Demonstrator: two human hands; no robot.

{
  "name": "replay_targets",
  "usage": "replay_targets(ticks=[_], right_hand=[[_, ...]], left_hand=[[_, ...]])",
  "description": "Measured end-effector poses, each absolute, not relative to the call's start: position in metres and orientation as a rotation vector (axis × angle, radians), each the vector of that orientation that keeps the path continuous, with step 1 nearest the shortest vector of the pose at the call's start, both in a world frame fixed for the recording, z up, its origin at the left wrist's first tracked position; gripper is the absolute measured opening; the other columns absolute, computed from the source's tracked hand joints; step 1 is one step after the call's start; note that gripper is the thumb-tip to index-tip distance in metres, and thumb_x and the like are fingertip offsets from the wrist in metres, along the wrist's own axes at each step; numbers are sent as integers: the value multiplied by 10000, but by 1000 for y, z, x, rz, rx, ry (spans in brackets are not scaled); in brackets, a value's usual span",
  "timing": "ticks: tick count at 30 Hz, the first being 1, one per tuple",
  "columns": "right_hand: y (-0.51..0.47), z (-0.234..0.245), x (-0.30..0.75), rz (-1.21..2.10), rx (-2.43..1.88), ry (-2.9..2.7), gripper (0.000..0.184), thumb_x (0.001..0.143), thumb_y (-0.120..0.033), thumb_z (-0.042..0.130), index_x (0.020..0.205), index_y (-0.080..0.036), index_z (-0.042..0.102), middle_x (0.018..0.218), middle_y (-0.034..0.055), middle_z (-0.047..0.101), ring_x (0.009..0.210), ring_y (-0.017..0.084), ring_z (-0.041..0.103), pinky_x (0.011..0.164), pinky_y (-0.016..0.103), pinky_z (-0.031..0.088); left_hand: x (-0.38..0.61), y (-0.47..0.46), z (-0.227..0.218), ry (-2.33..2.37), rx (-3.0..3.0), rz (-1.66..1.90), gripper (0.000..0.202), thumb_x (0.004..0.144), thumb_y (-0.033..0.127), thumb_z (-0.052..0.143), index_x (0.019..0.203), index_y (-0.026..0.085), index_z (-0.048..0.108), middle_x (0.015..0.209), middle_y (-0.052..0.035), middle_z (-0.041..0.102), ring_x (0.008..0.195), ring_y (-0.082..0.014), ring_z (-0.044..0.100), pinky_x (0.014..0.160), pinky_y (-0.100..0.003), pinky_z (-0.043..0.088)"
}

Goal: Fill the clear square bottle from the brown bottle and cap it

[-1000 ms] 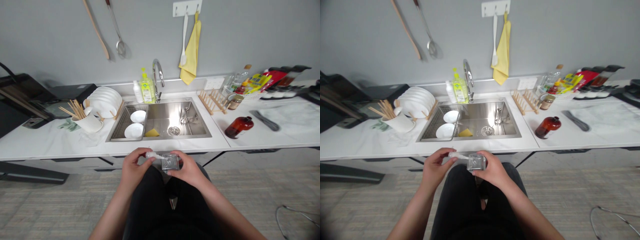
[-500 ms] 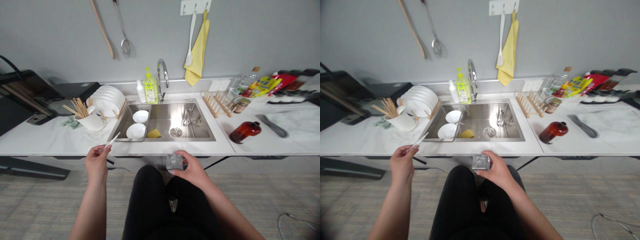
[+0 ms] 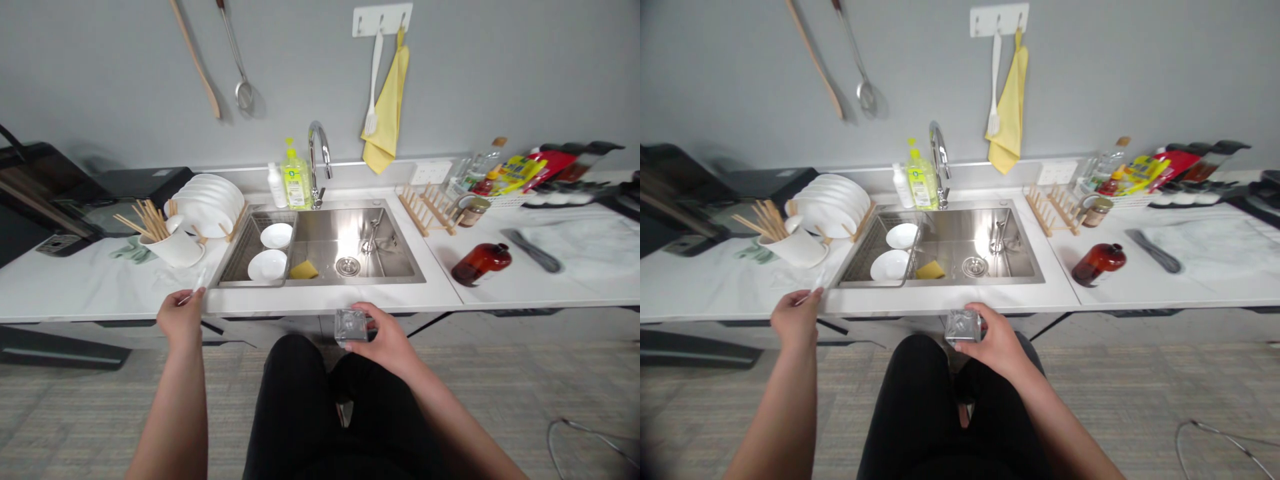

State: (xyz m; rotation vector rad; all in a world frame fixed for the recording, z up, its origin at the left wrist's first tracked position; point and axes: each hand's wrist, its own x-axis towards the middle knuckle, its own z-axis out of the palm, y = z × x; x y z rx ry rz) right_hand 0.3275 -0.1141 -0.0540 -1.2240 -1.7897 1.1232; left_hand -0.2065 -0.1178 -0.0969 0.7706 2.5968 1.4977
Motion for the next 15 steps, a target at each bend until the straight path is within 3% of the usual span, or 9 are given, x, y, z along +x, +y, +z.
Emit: replay_targets(ticks=[8,15], right_hand=[[-111,-59,332,1131,-1227,-1784,703,741,-334,1000,1396,-284,748,1352,72,842,1202,343,812,986,476,647],[-111,-58,331,1123,-1222,-1782,712,733,-329,1009,1396,-271,756,1373,89,840,1210,353,815,986,476,654]], left_hand=[[-211,-109,-83,2770,826,1321,398,803,547,857,1007,215,770,912,-56,762,899,-291,733,968,-450,569],[-202,-106,-73,2836,880,1243,359,827,523,829,992,214,755,868,-57,737,888,-310,717,953,-451,548]])
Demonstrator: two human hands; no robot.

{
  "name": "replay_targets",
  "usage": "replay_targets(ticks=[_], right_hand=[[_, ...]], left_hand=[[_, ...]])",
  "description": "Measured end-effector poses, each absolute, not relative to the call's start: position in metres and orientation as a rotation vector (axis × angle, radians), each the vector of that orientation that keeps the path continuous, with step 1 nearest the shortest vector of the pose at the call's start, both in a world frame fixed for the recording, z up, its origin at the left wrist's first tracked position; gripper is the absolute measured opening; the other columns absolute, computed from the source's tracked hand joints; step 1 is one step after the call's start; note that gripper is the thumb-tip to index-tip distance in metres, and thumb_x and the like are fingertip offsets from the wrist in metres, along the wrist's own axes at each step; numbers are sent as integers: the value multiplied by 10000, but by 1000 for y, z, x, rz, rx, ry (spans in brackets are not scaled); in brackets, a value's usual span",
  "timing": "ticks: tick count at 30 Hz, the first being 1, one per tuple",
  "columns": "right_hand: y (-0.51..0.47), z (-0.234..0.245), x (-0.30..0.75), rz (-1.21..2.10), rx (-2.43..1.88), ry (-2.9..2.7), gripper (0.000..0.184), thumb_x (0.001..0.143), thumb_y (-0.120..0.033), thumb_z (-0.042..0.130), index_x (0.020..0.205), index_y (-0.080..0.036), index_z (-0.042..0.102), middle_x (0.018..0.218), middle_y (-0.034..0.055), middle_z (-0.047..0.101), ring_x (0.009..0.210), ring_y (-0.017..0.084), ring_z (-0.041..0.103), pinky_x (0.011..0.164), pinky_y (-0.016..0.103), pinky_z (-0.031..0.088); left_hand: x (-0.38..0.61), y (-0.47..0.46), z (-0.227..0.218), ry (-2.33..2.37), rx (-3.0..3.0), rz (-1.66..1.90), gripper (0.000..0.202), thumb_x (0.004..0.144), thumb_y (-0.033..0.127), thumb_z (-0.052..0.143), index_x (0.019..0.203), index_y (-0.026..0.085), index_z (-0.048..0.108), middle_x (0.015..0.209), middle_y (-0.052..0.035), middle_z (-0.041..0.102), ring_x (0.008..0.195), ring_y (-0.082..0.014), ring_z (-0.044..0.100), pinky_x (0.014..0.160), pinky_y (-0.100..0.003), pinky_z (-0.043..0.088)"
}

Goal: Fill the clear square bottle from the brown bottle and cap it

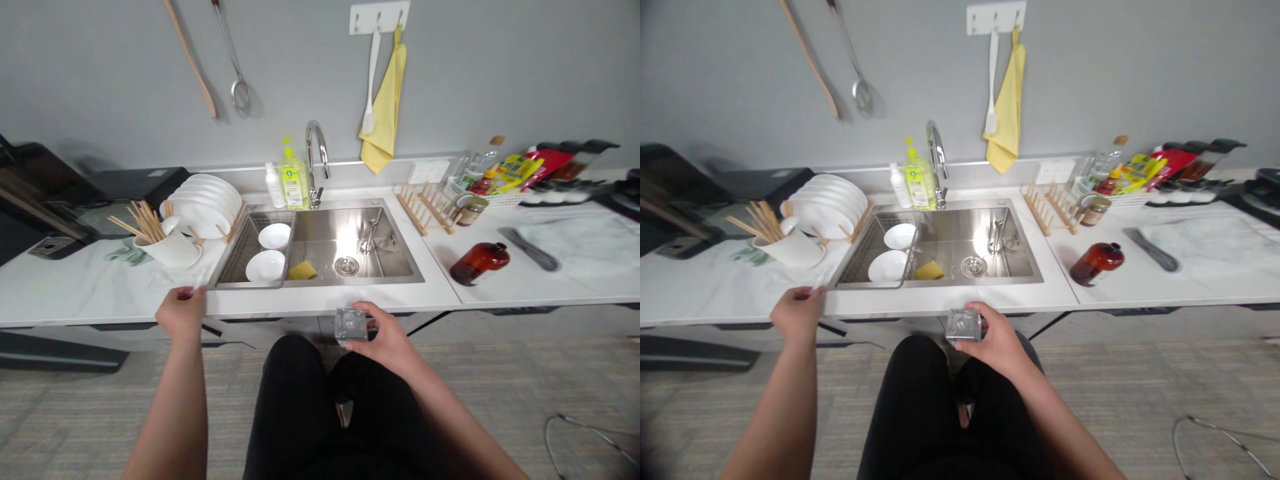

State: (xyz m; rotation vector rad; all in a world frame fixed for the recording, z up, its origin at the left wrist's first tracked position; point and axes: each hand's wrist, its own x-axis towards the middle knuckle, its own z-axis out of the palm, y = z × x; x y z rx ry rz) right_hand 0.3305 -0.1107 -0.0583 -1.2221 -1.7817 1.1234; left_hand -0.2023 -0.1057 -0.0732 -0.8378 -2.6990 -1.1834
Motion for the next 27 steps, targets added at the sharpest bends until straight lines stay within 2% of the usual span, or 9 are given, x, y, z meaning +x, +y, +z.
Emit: replay_targets(ticks=[5,12,17,21,25,27], right_hand=[[-110,-55,330,1145,-1211,-1767,697,742,-317,1007,1390,-273,755,1390,91,837,1152,328,821,982,474,662],[-112,-58,334,1112,-1200,-1765,781,732,-379,1059,1439,-281,742,1453,106,816,1254,350,807,1027,492,657],[-113,-58,337,1117,-1211,-1759,781,727,-363,1066,1435,-279,747,1439,98,817,1186,325,814,1039,488,654],[-116,-59,338,1114,-1179,-1763,790,728,-367,1073,1442,-273,745,1439,100,814,1180,319,805,1030,479,644],[-119,-59,339,1094,-1197,-1769,784,720,-354,1079,1429,-285,752,1423,87,822,1144,306,807,1001,462,640],[-120,-57,339,1098,-1194,-1765,789,711,-344,1082,1425,-284,752,1410,83,825,1122,299,808,994,455,642]], left_hand=[[-199,-103,-73,-2698,-856,-1072,357,836,526,834,1021,230,758,787,-22,658,858,-312,686,949,-465,543],[-209,-102,-74,-2739,-856,-1013,352,810,535,896,966,268,727,679,32,513,808,-299,624,994,-501,576],[-219,-105,-70,-2790,-874,-1094,321,762,485,922,895,273,722,615,25,534,809,-346,669,1055,-603,596],[-226,-116,-63,-2776,-936,-1161,341,736,488,926,896,274,714,679,19,609,885,-371,722,1123,-647,586],[-210,-140,-52,-2751,-951,-1008,350,787,587,839,848,287,668,713,0,602,854,-388,706,1057,-670,617],[-183,-151,-46,-2613,-1030,-1020,346,867,612,754,831,286,642,748,-13,611,853,-381,700,1008,-642,629]])
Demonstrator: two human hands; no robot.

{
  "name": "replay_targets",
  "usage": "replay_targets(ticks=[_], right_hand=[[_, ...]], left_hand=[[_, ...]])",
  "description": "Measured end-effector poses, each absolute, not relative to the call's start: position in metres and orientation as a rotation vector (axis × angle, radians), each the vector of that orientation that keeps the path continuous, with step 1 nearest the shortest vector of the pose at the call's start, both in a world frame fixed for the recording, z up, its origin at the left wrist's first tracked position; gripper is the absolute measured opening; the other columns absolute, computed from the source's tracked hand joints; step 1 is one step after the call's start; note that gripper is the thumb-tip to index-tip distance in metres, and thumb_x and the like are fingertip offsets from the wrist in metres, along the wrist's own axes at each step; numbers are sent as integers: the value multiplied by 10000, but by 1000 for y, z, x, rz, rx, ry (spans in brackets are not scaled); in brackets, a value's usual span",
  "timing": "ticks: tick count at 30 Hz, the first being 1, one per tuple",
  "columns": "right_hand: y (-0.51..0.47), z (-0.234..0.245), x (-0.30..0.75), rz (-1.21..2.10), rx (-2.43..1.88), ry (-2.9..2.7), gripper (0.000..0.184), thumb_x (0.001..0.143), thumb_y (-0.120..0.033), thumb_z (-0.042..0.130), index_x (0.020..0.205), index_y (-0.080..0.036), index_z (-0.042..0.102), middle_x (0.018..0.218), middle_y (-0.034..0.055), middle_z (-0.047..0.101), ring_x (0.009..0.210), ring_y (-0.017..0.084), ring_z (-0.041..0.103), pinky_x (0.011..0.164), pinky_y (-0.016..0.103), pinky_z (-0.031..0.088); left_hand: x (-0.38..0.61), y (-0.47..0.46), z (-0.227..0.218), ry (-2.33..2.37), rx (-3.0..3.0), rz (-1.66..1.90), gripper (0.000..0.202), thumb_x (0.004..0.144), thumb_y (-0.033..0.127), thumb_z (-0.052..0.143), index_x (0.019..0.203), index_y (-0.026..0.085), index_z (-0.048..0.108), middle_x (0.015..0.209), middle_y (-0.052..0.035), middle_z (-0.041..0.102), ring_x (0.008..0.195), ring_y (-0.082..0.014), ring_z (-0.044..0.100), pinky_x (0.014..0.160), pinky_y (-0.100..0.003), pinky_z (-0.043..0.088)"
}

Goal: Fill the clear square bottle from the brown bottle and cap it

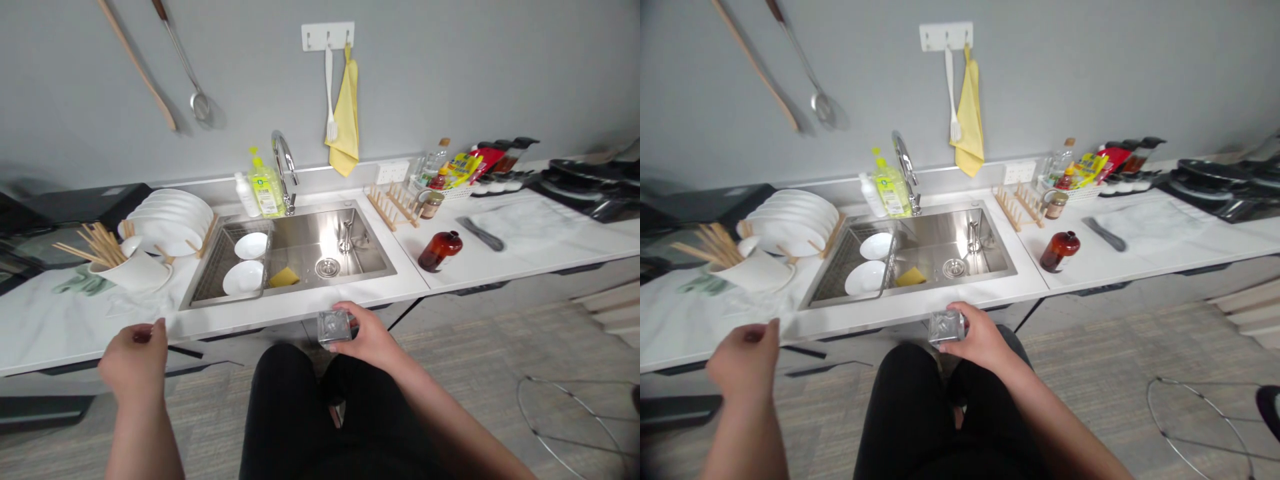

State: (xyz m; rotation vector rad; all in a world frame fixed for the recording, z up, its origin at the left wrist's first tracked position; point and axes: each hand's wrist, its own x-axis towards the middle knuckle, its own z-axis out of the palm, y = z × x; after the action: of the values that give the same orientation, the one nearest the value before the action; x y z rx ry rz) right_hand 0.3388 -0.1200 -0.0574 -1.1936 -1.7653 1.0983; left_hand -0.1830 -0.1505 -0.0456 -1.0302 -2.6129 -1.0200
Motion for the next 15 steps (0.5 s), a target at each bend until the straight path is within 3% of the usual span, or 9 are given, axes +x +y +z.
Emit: replay_targets(ticks=[5,6,8,11,15], right_hand=[[-121,-53,334,1153,-1144,-1759,777,717,-376,1080,1413,-273,750,1408,86,822,1157,306,808,997,452,648],[-122,-52,333,1160,-1139,-1756,776,721,-377,1076,1416,-273,747,1419,89,818,1178,311,807,1000,452,647],[-124,-49,330,1168,-1127,-1755,785,722,-377,1074,1424,-273,740,1438,94,811,1213,320,804,1007,453,647],[-132,-43,328,1182,-1087,-1748,789,717,-387,1083,1417,-279,734,1441,95,809,1231,327,804,1016,454,649],[-147,-39,329,1220,-1031,-1734,761,727,-379,1086,1398,-291,739,1392,77,830,1195,320,820,1003,447,652]], left_hand=[[-70,-159,-37,-2182,-1899,-1334,323,904,510,803,1094,248,808,1022,-81,808,869,-298,768,870,-441,643],[-47,-159,-37,-2098,-2131,-1381,340,913,468,836,1178,255,831,1133,-103,832,948,-300,792,908,-430,655],[-6,-162,-41,-1958,-2425,-1476,405,939,375,861,1331,280,825,1306,-125,839,1126,-313,819,1004,-437,667],[37,-171,-51,-1918,-2676,-1591,663,939,333,902,1572,311,706,1503,-145,788,1348,-338,790,1112,-493,663],[66,-186,-66,-1933,-2873,-1702,886,882,356,977,1685,339,603,1641,-175,714,1482,-385,733,1225,-600,616]])
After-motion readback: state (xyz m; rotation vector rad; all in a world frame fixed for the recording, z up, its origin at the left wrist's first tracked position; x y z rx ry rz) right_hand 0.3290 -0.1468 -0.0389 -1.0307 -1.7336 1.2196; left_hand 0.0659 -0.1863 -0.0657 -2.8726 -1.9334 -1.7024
